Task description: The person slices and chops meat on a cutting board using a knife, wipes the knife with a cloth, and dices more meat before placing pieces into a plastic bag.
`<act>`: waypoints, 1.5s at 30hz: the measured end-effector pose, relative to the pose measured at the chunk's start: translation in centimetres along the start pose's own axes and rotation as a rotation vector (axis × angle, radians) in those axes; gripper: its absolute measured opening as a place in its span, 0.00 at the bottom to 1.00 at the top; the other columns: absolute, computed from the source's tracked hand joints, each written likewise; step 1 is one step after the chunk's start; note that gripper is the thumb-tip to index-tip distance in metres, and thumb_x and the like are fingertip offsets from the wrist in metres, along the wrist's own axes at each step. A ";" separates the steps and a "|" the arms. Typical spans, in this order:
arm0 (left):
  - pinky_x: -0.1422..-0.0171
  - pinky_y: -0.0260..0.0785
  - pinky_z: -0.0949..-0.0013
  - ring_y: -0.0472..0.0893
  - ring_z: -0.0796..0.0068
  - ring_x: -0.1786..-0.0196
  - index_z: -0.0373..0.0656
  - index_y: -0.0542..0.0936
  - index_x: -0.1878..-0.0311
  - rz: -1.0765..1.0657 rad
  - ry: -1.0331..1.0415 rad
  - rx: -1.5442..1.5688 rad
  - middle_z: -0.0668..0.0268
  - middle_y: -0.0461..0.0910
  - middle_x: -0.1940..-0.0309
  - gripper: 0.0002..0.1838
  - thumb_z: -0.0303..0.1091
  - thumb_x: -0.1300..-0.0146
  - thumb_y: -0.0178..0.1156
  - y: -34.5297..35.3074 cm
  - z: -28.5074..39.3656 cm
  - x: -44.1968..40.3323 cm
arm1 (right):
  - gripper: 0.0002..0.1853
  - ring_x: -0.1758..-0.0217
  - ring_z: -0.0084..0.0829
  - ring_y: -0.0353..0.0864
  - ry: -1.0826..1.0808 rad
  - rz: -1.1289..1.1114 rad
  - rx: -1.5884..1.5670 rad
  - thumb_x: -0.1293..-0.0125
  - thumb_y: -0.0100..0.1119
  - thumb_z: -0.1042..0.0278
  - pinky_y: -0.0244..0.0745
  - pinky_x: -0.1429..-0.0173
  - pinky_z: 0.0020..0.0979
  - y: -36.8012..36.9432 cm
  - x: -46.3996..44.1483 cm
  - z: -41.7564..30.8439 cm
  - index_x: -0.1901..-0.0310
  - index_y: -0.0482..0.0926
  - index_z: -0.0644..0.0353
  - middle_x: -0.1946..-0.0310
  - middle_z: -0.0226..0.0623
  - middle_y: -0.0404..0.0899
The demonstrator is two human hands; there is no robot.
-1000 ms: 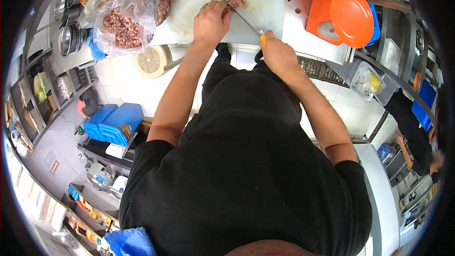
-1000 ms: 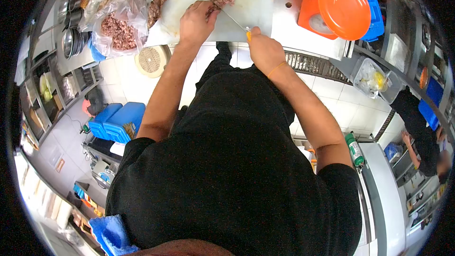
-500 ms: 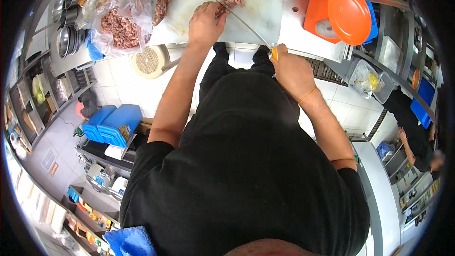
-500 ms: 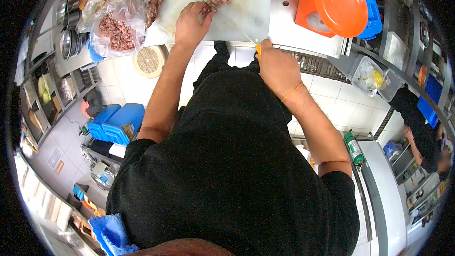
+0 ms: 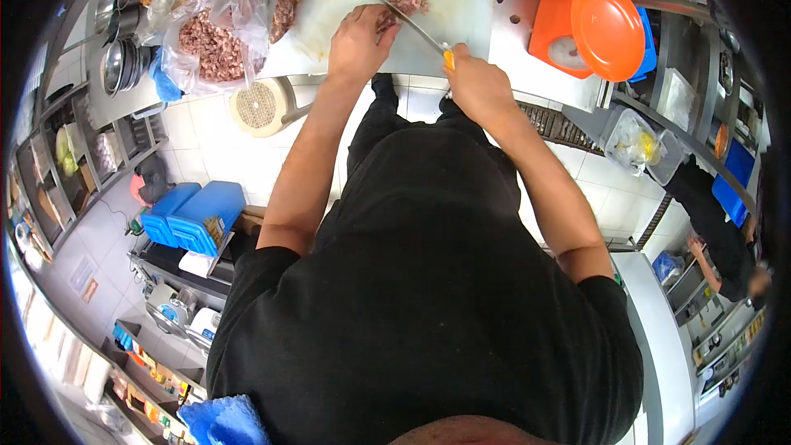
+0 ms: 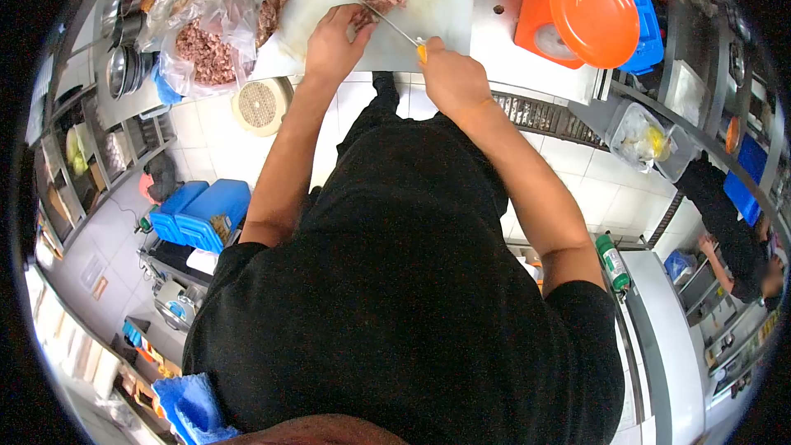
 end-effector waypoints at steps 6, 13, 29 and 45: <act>0.40 0.79 0.51 0.85 0.50 0.45 0.41 0.84 0.48 0.018 -0.014 -0.053 0.57 0.87 0.51 0.17 0.36 0.37 0.76 -0.3 -0.7 0.5 | 0.18 0.66 0.58 0.89 -0.014 -0.019 0.091 0.21 0.59 0.56 0.82 0.60 0.55 -2.8 5.5 0.1 0.48 0.72 0.66 0.72 0.55 0.86; 0.39 0.79 0.50 0.84 0.49 0.45 0.40 0.85 0.49 0.013 0.025 -0.079 0.56 0.87 0.51 0.17 0.36 0.37 0.75 0.1 -0.9 0.3 | 0.18 0.66 0.57 0.89 0.047 -0.041 0.103 0.20 0.58 0.56 0.83 0.60 0.56 -0.9 6.5 0.6 0.49 0.72 0.67 0.73 0.55 0.86; 0.40 0.80 0.50 0.86 0.48 0.46 0.43 0.86 0.48 0.082 0.019 -0.072 0.57 0.88 0.52 0.16 0.37 0.36 0.74 -0.7 -1.5 1.2 | 0.18 0.66 0.59 0.88 0.019 -0.042 0.085 0.21 0.60 0.56 0.82 0.61 0.55 -1.9 4.3 -0.6 0.48 0.71 0.65 0.72 0.55 0.86; 0.41 0.80 0.51 0.87 0.50 0.50 0.42 0.87 0.54 0.080 0.061 -0.103 0.58 0.89 0.56 0.10 0.37 0.32 0.71 -0.1 -1.9 1.0 | 0.21 0.62 0.61 0.89 0.021 -0.052 0.070 0.20 0.58 0.54 0.83 0.57 0.58 4.2 0.1 0.2 0.46 0.71 0.68 0.67 0.60 0.87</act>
Point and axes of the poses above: each hand's wrist, its own x-axis away from the middle knuckle, its own y-axis out of the palm, z = x × y, the point moved 5 cm from there along -x, towards the middle knuckle
